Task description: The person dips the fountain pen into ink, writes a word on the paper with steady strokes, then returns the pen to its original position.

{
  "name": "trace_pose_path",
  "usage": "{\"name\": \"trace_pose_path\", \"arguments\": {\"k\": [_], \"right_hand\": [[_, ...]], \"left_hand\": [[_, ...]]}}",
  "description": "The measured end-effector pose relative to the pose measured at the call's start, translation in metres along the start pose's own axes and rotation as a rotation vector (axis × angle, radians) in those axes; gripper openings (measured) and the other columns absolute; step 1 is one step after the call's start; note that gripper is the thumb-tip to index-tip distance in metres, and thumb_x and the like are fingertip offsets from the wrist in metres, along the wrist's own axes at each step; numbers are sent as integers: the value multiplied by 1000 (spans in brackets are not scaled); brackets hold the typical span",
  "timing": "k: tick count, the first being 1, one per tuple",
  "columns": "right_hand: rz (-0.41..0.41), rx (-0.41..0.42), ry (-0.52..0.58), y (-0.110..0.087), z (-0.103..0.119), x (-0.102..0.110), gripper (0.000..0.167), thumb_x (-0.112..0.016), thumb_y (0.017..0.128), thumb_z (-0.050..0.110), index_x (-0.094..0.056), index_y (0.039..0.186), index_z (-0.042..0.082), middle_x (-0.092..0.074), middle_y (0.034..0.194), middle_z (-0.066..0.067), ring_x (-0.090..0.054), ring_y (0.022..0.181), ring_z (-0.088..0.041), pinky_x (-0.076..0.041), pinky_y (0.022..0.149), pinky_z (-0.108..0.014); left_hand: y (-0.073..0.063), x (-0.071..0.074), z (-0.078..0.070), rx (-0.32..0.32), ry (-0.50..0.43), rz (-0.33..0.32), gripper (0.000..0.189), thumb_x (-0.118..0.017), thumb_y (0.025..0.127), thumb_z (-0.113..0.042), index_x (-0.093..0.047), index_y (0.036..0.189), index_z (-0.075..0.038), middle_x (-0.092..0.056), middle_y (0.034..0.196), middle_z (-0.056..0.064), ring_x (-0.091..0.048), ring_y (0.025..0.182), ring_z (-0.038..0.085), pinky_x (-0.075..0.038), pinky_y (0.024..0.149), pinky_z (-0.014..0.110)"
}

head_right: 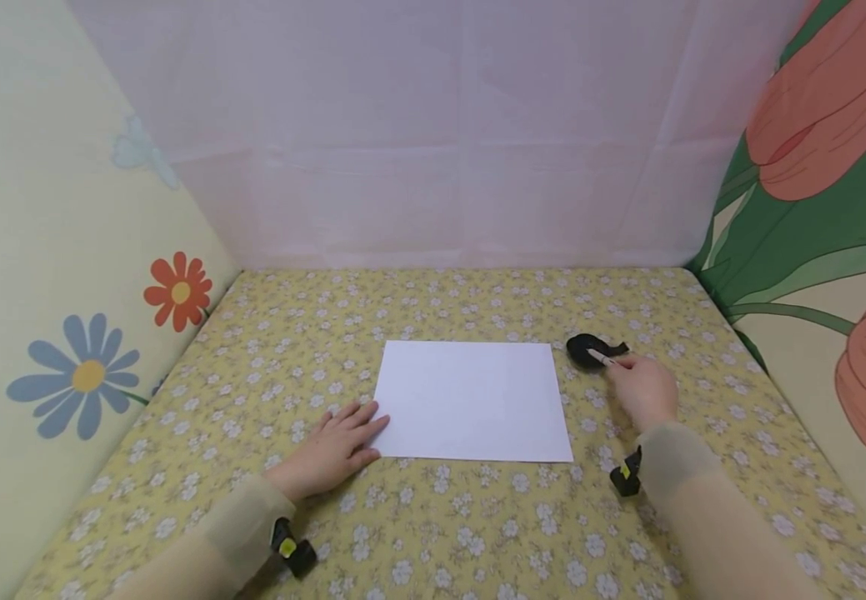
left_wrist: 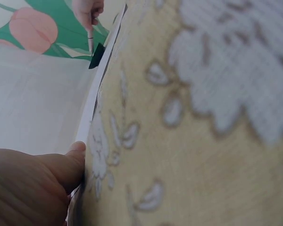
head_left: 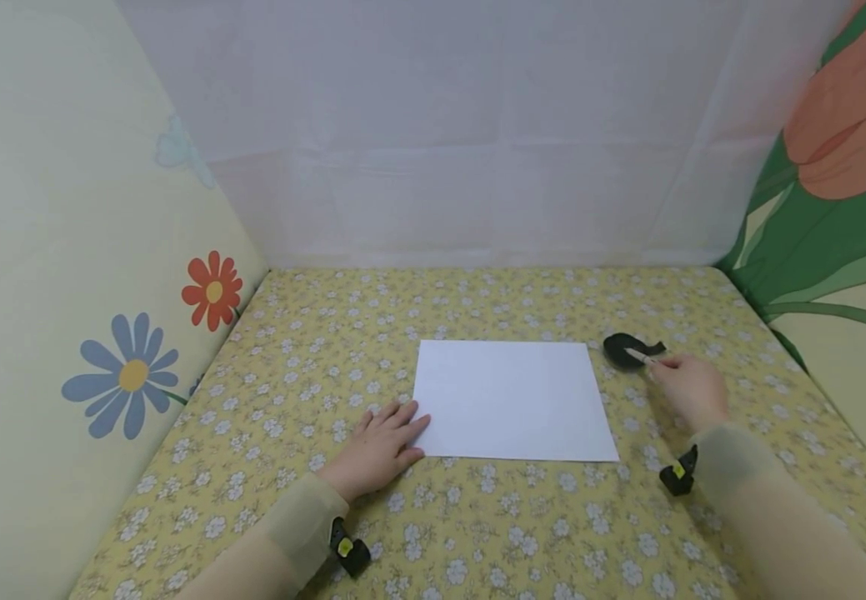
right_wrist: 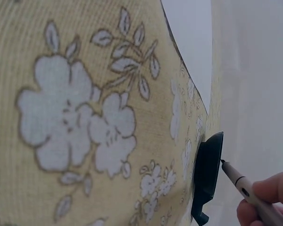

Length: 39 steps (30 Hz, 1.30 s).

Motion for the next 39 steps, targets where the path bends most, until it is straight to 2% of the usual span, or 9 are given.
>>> {"name": "trace_pose_path", "arguments": {"k": [5, 8, 13, 16, 22, 27, 30, 34, 39], "right_hand": [[-9, 14, -18, 0, 2, 1, 49, -48, 100, 37, -59, 127, -2, -58, 122, -27, -57, 74, -26, -45, 57, -35], [-5, 10, 9, 0, 1, 0, 48, -48, 100, 36, -59, 127, -2, -59, 121, -27, -56, 64, -24, -45, 51, -37], [12, -13, 57, 0, -1, -3, 47, -47, 101, 33, -57, 130, -3, -60, 119, -27, -48, 45, -19, -43, 41, -37], [20, -22, 66, 1, 0, -4, 46, -47, 101, 32, -57, 130, -2, -62, 116, -26, -47, 44, -18, -44, 41, -38], [21, -6, 35, 3, 2, -4, 46, -45, 100, 30, -56, 131, -3, -58, 124, -28, -51, 51, -19, -45, 49, -35], [7, -6, 49, 6, -2, -7, 44, -47, 99, 29, -58, 128, -2, -62, 116, -26, -48, 48, -18, -43, 43, -35], [-18, -1, 47, 7, -4, -9, 43, -48, 99, 29, -60, 126, -1, -62, 115, -25, -50, 54, -20, -42, 44, -35], [-51, 7, 26, 7, -3, -10, 41, -50, 99, 30, -63, 123, -1, -62, 116, -25, -55, 71, -25, -43, 50, -34], [-52, 11, 8, 6, -1, -10, 42, -48, 99, 28, -62, 124, -2, -61, 119, -26, -57, 83, -28, -44, 56, -33]], "left_hand": [[1, 0, 1, -2, -2, -3, 56, -49, 100, -41, -33, 152, -24, -16, 160, 2, -8, 147, 29, -7, 113, 60], [1, -1, 2, -4, -2, -6, 56, -49, 100, -41, -34, 152, -24, -16, 160, 2, -8, 147, 29, -7, 113, 60], [1, -2, 3, -1, 3, -5, 56, -48, 100, -42, -33, 152, -25, -16, 160, 1, -8, 147, 28, -6, 113, 60], [1, -2, 3, -5, -4, -7, 56, -49, 100, -41, -33, 152, -25, -16, 160, 2, -8, 147, 28, -6, 113, 60], [1, -2, 2, -4, -7, -8, 56, -49, 100, -41, -34, 152, -25, -15, 160, 1, -7, 147, 28, -6, 113, 60], [1, -2, 3, -1, -4, -8, 56, -49, 100, -41, -34, 152, -25, -16, 160, 2, -8, 147, 28, -6, 113, 60], [1, -2, 2, -1, -3, -9, 56, -49, 100, -41, -34, 151, -24, -16, 160, 2, -8, 147, 28, -6, 113, 60], [1, -2, 2, -2, 0, -8, 56, -49, 100, -41, -34, 152, -25, -16, 160, 2, -8, 147, 28, -6, 113, 60], [2, -2, 3, -1, 0, -7, 56, -48, 100, -42, -34, 152, -25, -15, 160, 1, -7, 147, 27, -6, 113, 59]]}}
Point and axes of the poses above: each hand's wrist, its own y-axis towards the middle knuckle, its own x-axis out of the back of the hand, z = x × y, the point moved 6 cm from there along y, towards the middle knuckle
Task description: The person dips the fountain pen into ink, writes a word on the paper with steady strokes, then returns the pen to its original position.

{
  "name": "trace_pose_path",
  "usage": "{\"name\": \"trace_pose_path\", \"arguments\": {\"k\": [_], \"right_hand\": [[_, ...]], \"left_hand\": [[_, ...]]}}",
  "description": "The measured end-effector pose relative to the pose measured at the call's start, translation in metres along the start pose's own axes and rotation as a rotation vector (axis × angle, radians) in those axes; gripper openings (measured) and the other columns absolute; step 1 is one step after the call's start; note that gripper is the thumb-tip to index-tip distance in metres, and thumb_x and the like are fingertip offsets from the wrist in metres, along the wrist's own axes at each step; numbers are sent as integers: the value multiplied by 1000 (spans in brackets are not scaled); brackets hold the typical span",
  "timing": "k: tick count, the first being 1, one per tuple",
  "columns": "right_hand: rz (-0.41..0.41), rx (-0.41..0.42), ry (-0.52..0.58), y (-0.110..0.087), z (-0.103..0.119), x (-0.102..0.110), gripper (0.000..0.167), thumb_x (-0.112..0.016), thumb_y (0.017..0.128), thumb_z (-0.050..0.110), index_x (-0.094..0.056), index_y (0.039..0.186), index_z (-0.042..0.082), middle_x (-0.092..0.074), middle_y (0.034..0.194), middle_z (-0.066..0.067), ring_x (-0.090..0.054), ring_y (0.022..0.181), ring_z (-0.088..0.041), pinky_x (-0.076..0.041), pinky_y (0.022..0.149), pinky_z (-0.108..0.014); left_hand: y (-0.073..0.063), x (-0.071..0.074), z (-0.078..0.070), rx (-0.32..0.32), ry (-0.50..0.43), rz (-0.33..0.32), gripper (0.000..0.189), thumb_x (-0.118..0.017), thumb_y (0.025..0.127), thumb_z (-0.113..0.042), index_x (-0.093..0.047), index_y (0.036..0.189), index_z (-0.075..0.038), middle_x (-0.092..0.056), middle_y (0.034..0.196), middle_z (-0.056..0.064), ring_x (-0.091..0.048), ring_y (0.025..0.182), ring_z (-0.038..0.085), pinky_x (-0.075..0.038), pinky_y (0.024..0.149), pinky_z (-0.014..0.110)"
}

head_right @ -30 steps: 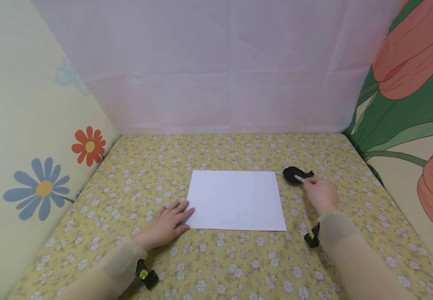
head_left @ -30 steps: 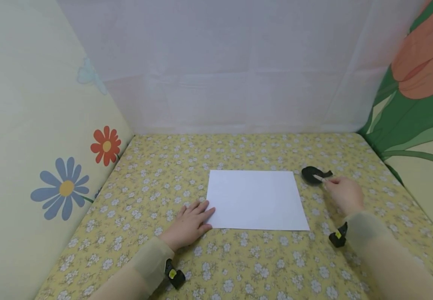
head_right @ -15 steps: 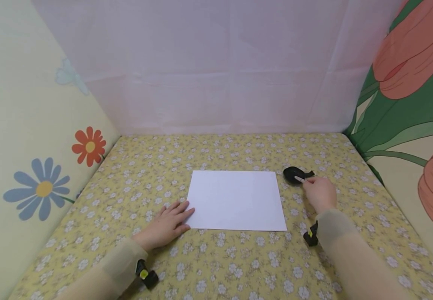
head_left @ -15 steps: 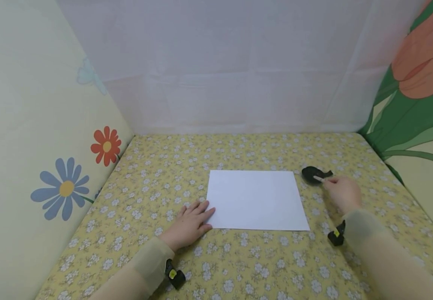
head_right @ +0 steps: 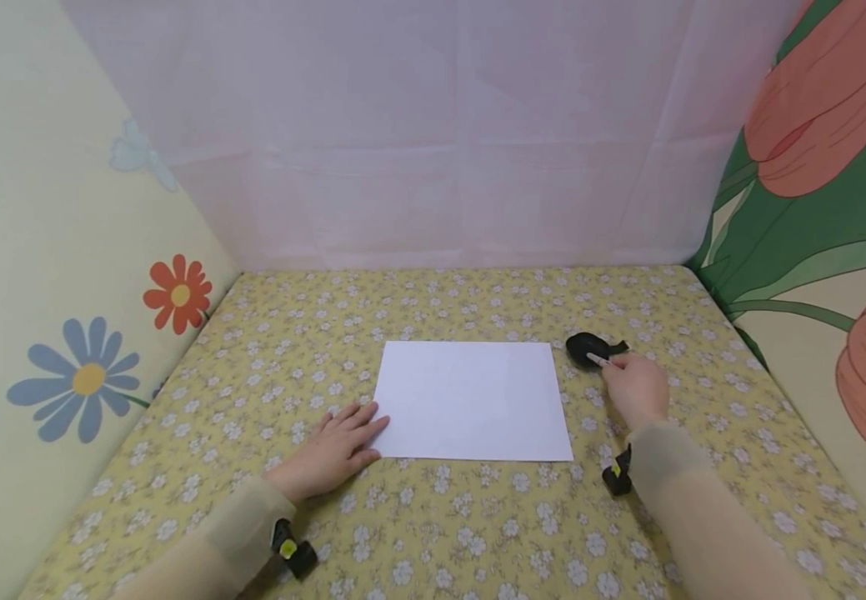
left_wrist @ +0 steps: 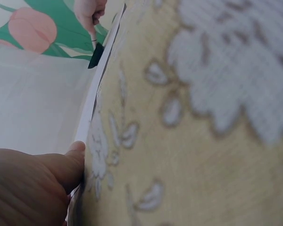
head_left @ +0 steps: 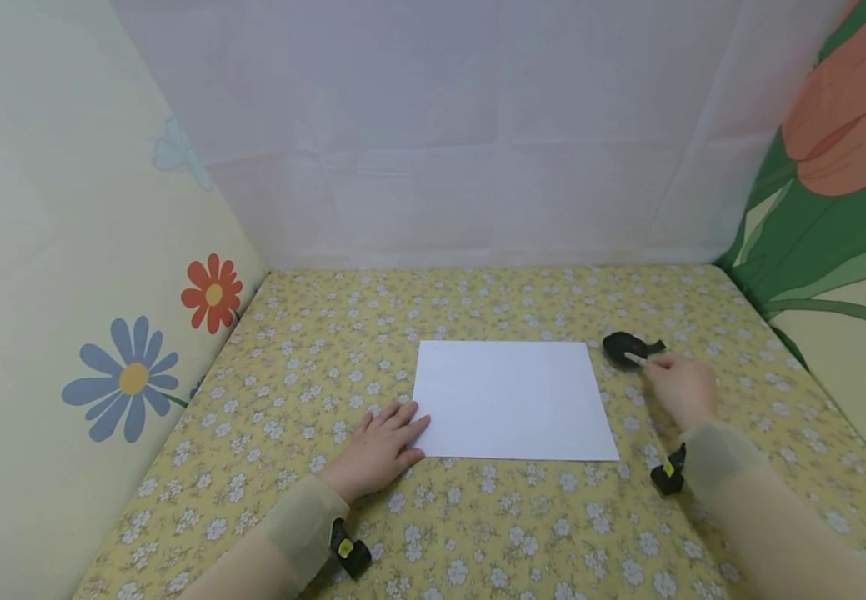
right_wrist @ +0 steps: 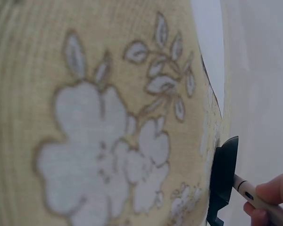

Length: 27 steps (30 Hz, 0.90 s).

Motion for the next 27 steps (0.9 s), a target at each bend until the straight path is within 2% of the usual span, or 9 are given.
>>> {"name": "trace_pose_path", "arguments": {"k": [8, 12, 17, 22, 27], "right_hand": [[13, 7, 13, 2, 0, 0, 43, -45, 99, 28, -60, 126, -3, -60, 120, -27, -55, 73, -26, -43, 51, -32], [7, -4, 43, 0, -1, 0, 43, -46, 100, 29, -61, 126, -2, -60, 121, -26, -55, 80, -27, -43, 55, -33], [-31, 25, 52, -4, 0, 2, 42, -48, 100, 30, -63, 124, -1, -61, 119, -25, -57, 89, -32, -45, 60, -36], [-44, 49, 58, -8, -1, 3, 42, -49, 100, 32, -63, 122, -1, -63, 115, -24, -57, 85, -31, -44, 60, -36], [-32, 45, 77, -11, -2, 4, 45, -47, 100, 34, -61, 126, 0, -61, 119, -24, -57, 86, -30, -45, 62, -36]], "left_hand": [[0, -1, 0, 5, 1, 3, 56, -49, 100, -41, -33, 152, -25, -15, 160, 1, -7, 147, 27, -6, 113, 60], [0, 0, -1, 1, -1, 1, 56, -49, 100, -41, -34, 152, -25, -15, 160, 2, -7, 147, 28, -6, 113, 60], [0, 1, -2, 0, -5, -1, 56, -49, 100, -40, -34, 151, -24, -16, 160, 2, -8, 147, 28, -6, 113, 60], [0, 1, -2, -4, -3, 0, 56, -49, 100, -41, -34, 151, -24, -16, 160, 3, -8, 147, 29, -6, 113, 61], [0, 2, -2, -4, 0, 2, 56, -49, 100, -41, -34, 152, -23, -16, 160, 4, -8, 147, 29, -6, 113, 61]]}}
Point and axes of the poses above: each hand's wrist, its own y-axis towards the middle knuckle, its own x-axis out of the back of the hand, z = x × y, the point moved 6 cm from there along y, towards the middle knuckle
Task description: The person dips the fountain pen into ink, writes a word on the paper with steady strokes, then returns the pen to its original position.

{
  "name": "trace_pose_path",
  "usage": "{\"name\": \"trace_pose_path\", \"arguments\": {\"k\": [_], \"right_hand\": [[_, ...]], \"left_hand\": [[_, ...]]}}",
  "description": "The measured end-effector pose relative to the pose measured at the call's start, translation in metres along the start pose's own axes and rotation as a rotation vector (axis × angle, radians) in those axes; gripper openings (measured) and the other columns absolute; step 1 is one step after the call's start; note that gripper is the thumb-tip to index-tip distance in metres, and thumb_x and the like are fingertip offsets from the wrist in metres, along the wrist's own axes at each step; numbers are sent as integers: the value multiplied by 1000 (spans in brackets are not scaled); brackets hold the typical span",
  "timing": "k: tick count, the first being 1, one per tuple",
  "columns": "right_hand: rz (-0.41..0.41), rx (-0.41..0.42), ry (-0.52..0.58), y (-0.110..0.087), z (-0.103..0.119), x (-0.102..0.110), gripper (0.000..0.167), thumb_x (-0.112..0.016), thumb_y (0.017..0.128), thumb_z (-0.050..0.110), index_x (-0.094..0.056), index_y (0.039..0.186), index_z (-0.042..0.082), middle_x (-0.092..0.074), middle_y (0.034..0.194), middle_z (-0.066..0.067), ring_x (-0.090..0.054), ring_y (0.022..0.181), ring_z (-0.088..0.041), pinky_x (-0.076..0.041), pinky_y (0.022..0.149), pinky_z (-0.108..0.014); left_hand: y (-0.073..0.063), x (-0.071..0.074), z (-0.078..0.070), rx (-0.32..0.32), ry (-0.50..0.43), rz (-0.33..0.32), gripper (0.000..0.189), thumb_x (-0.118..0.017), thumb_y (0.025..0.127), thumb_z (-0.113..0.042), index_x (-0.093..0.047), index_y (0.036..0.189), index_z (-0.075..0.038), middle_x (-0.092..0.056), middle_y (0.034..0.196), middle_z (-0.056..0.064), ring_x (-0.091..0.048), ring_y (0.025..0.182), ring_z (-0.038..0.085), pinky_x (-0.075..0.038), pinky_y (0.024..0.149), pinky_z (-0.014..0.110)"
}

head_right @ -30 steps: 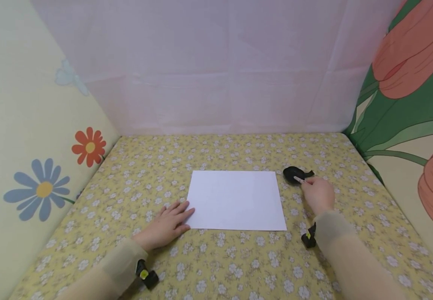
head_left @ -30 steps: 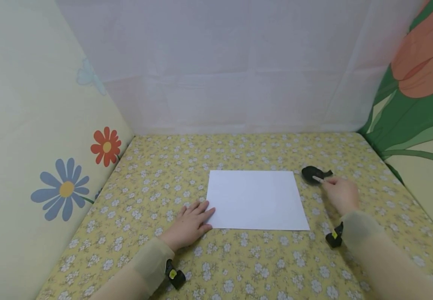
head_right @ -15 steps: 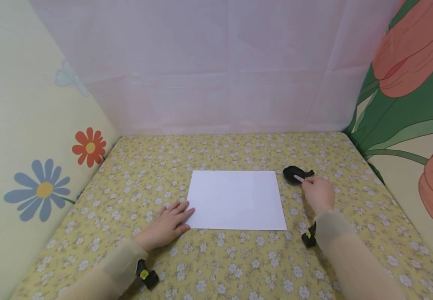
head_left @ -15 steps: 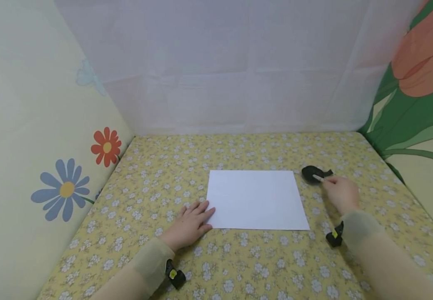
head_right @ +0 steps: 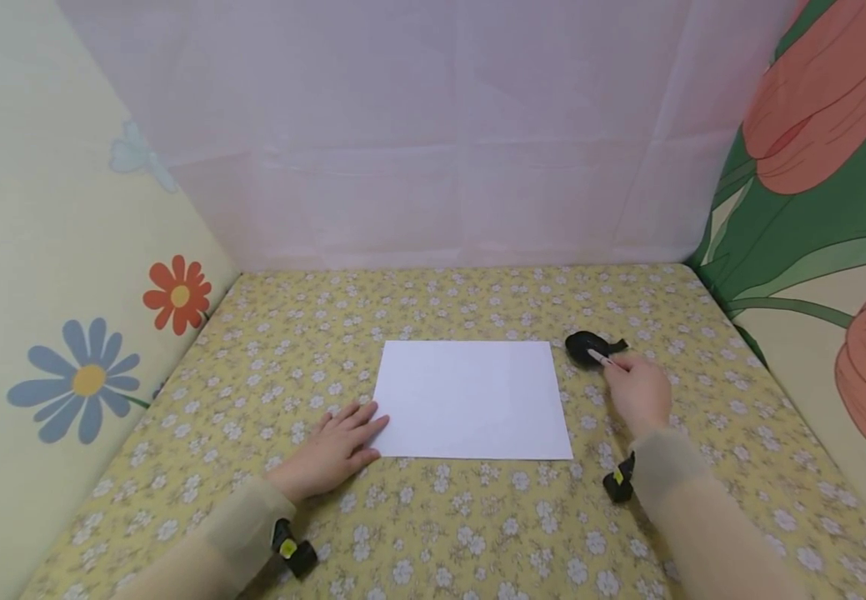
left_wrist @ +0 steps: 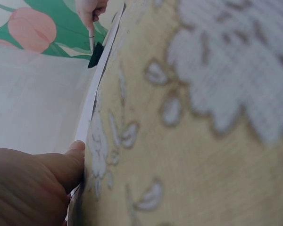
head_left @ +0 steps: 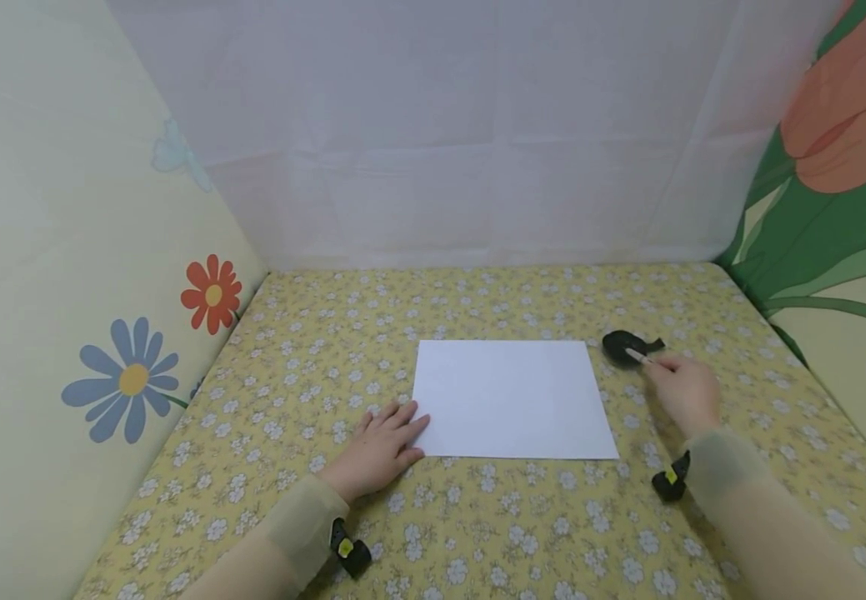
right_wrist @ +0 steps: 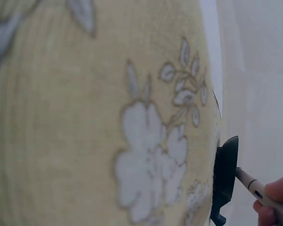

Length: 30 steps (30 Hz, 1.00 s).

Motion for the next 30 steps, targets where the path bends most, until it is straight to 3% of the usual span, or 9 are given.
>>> {"name": "trace_pose_path", "arguments": {"k": [7, 15, 23, 26, 30], "right_hand": [[7, -3, 35, -1, 1, 4, 47, -47, 100, 37, -61, 128, 2, -62, 118, -23, -49, 57, -23, -41, 51, -36], [-6, -24, 48, -2, -1, 5, 52, -46, 99, 46, -62, 128, 5, -62, 121, -21, -52, 68, -24, -42, 56, -36], [44, -110, 106, -2, -3, 6, 61, -40, 99, 53, -53, 138, 9, -63, 105, -20, -43, 42, -18, -42, 40, -39], [45, -129, 143, -2, -1, 6, 60, -38, 99, 53, -49, 141, 11, -62, 104, -20, -39, 39, -16, -41, 38, -40], [46, -136, 189, -2, 0, 6, 59, -38, 98, 54, -49, 143, 16, -61, 115, -19, -34, 37, -15, -39, 36, -40]], "left_hand": [[0, 0, 0, 15, 4, 5, 56, -49, 100, -41, -34, 152, -24, -16, 160, 2, -8, 147, 28, -6, 113, 60], [1, -1, 0, 14, 10, -2, 56, -49, 100, -41, -34, 151, -24, -16, 160, 2, -8, 147, 28, -6, 113, 60], [1, -2, 1, 12, 8, 2, 56, -49, 100, -41, -33, 152, -25, -15, 160, 2, -8, 147, 28, -6, 113, 60], [1, -1, 0, 0, 2, -6, 55, -49, 100, -39, -35, 151, -22, -17, 160, 5, -9, 146, 31, -7, 112, 61], [1, 0, -1, -9, 3, -9, 55, -49, 101, -38, -36, 151, -21, -17, 160, 6, -10, 146, 32, -8, 112, 62]]}}
Point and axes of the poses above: each hand's wrist, its own y-axis towards the middle knuckle, its own x-axis out of the back of the hand, z = x × y, the point moved 6 cm from there along y, towards the middle knuckle
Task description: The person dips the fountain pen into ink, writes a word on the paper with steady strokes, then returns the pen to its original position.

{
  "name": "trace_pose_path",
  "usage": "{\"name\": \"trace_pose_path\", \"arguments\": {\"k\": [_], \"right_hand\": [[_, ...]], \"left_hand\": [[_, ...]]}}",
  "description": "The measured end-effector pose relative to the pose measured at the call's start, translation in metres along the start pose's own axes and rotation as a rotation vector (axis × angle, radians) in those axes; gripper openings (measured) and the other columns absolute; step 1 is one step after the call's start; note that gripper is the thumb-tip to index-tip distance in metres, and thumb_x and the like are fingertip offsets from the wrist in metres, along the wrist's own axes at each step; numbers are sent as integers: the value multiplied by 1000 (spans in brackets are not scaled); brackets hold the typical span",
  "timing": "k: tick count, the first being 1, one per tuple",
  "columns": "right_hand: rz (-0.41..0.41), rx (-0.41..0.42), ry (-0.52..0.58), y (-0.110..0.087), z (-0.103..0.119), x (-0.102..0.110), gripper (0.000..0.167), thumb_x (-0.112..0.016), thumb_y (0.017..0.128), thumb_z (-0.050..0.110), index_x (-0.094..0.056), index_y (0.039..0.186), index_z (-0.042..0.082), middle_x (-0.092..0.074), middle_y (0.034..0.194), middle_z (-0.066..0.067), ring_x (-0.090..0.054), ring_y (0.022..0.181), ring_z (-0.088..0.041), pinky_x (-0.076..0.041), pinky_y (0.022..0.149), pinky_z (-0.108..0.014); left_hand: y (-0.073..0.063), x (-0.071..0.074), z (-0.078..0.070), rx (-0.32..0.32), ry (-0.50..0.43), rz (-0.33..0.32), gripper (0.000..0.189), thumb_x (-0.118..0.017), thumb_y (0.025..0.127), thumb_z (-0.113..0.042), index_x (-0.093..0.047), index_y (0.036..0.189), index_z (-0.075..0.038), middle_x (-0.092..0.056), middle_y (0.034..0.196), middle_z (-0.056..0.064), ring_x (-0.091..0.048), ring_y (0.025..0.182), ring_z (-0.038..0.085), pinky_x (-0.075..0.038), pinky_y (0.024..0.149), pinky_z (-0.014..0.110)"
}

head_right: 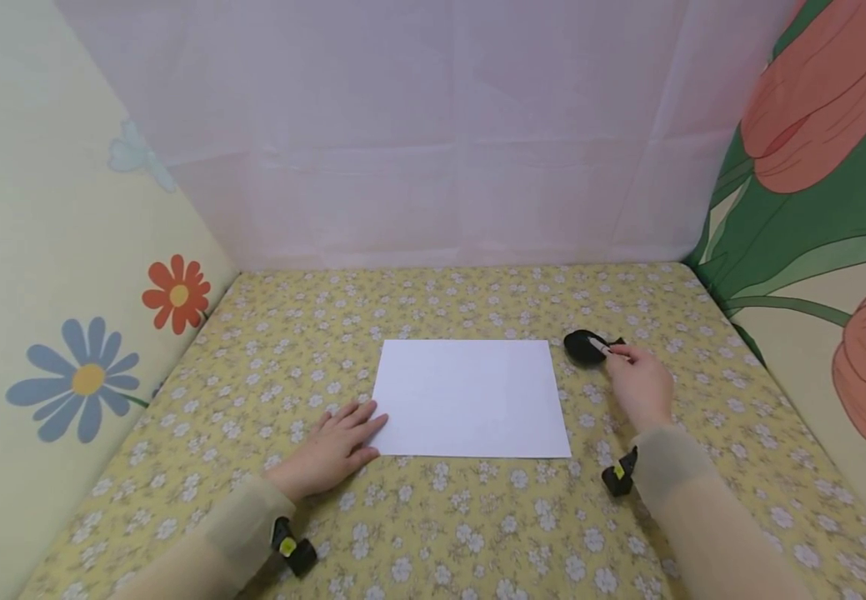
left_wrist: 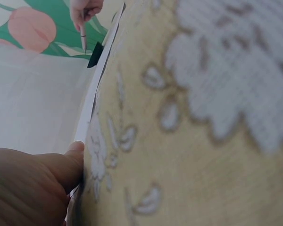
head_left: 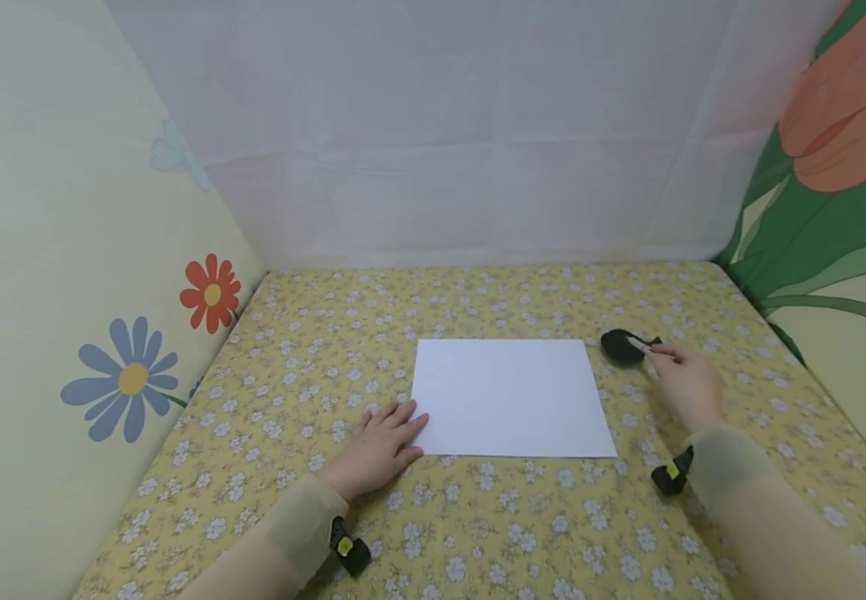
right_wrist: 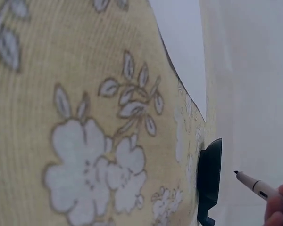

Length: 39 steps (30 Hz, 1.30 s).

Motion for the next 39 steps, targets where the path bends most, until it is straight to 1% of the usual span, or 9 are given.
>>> {"name": "trace_pose_path", "arguments": {"k": [10, 18, 20, 23, 25, 28, 30, 36, 39], "right_hand": [[-47, -49, 185, 6, -4, 0, 56, -49, 95, 51, -52, 140, 17, -52, 137, -12, -33, 42, -14, -37, 39, -37], [-76, -21, 230, 7, -6, -2, 59, -53, 94, 51, -52, 140, 14, -56, 135, -14, -33, 41, -16, -35, 37, -37], [-83, -25, 237, 7, -6, -3, 59, -53, 94, 53, -53, 140, 15, -55, 136, -12, -50, 56, -18, -37, 43, -36], [-90, -17, 246, 6, -5, -3, 60, -52, 94, 53, -53, 140, 15, -54, 138, -11, -59, 84, -20, -40, 49, -34], [-93, -17, 252, 5, -5, -3, 61, -51, 94, 54, -52, 141, 15, -54, 138, -11, -57, 107, -22, -45, 58, -31], [-98, -20, 254, 4, -6, -3, 62, -50, 94, 55, -52, 141, 14, -55, 137, -11, -54, 116, -23, -47, 62, -30], [-101, -34, 256, 4, -6, -4, 63, -50, 94, 56, -51, 142, 15, -56, 136, -10, -55, 114, -20, -48, 63, -29], [-118, -53, 287, 4, -8, -4, 59, -51, 95, 50, -52, 141, 13, -53, 139, -11, -55, 86, -17, -39, 49, -30], [-128, -60, 297, 5, -7, -4, 57, -53, 95, 49, -54, 139, 12, -55, 136, -10, -54, 86, -16, -39, 50, -28]], "left_hand": [[-1, 2, -1, 13, 1, 5, 55, -49, 101, -38, -36, 151, -21, -18, 160, 6, -10, 146, 32, -7, 112, 61], [-1, 1, -1, 12, 3, 0, 55, -49, 101, -39, -36, 151, -21, -18, 159, 6, -11, 146, 32, -7, 112, 61], [-1, 1, 0, 10, 2, 0, 55, -49, 101, -39, -36, 151, -21, -18, 159, 6, -11, 146, 32, -7, 112, 61], [-1, 0, 0, 9, 0, 0, 55, -49, 101, -39, -35, 151, -21, -18, 160, 5, -10, 146, 32, -7, 112, 61], [-1, 0, 1, 9, 1, 1, 55, -49, 101, -39, -35, 151, -22, -18, 160, 5, -10, 146, 31, -7, 113, 61], [-1, -1, 0, 9, 2, 1, 55, -49, 101, -39, -35, 151, -21, -18, 160, 5, -10, 146, 31, -7, 112, 61], [-1, -1, 0, 9, 2, 3, 55, -49, 101, -39, -35, 151, -21, -17, 160, 6, -10, 146, 32, -7, 112, 61], [0, 0, -1, 12, 2, 8, 55, -48, 101, -39, -34, 151, -21, -17, 160, 6, -9, 146, 31, -7, 113, 61], [0, 0, -1, 7, 4, 5, 56, -48, 101, -40, -34, 152, -21, -17, 160, 6, -9, 146, 31, -7, 113, 61]]}}
Point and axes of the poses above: each hand's wrist, its own y-axis towards the middle knuckle, its own x-axis out of the back of the hand, z = x × y, the point moved 6 cm from there along y, towards the middle knuckle
